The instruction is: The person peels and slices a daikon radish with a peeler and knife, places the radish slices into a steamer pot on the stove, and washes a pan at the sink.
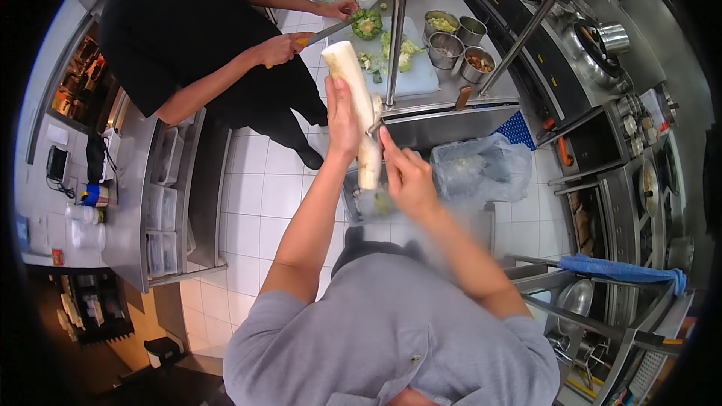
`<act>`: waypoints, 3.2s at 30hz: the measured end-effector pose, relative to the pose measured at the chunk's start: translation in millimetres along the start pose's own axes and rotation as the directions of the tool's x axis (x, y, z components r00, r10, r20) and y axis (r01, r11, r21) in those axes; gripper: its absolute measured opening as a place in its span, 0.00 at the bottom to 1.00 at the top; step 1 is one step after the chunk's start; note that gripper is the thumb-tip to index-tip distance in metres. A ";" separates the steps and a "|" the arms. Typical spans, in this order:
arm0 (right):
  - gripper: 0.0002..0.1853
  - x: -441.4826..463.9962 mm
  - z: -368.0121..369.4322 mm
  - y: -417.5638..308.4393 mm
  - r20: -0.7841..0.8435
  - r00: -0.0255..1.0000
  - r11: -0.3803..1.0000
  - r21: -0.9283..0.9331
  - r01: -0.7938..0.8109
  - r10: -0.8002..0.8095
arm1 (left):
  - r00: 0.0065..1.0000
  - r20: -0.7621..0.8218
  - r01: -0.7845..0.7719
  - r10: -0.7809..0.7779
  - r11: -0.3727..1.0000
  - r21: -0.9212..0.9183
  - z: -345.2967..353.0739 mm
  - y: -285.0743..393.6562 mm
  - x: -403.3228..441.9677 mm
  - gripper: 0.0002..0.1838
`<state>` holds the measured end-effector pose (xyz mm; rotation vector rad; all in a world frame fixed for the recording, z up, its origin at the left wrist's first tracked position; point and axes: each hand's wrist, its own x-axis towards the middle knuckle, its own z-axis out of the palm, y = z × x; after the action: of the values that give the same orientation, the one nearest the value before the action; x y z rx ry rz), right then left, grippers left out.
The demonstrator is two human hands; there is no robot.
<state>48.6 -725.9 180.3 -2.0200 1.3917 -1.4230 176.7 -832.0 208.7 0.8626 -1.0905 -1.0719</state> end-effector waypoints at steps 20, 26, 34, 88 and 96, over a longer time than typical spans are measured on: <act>0.31 30.4 -15.7 21.5 0.018 1.000 0.988 -0.157 -0.015 0.018 | 0.989 0.027 0.145 -0.143 0.964 -0.221 -29.1 -27.9 15.4 0.30; 0.32 99.9 -29.8 -27.3 0.136 0.976 0.907 -0.366 0.208 -0.169 | 0.991 0.122 0.055 -0.059 0.998 0.032 -26.9 -25.3 -12.4 0.33; 0.32 104.6 -24.6 -34.1 0.172 0.973 0.914 -0.349 0.206 -0.154 | 0.993 0.108 0.032 -0.041 0.996 0.081 -40.4 -20.5 -13.2 0.37; 0.31 112.5 -25.3 -40.4 0.199 0.964 0.892 -0.383 0.241 -0.175 | 0.990 0.139 -0.042 0.034 0.997 0.057 -40.8 5.8 -8.3 0.29; 0.34 -3.4 8.5 -17.4 0.043 0.995 0.991 -0.089 0.097 -0.094 | 0.995 -0.078 0.038 -0.055 0.979 -0.200 -32.4 2.0 -0.7 0.29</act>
<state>64.9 -716.9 186.6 -2.1869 1.3849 -1.3743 208.4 -829.6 202.1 0.7690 -0.8810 -1.1524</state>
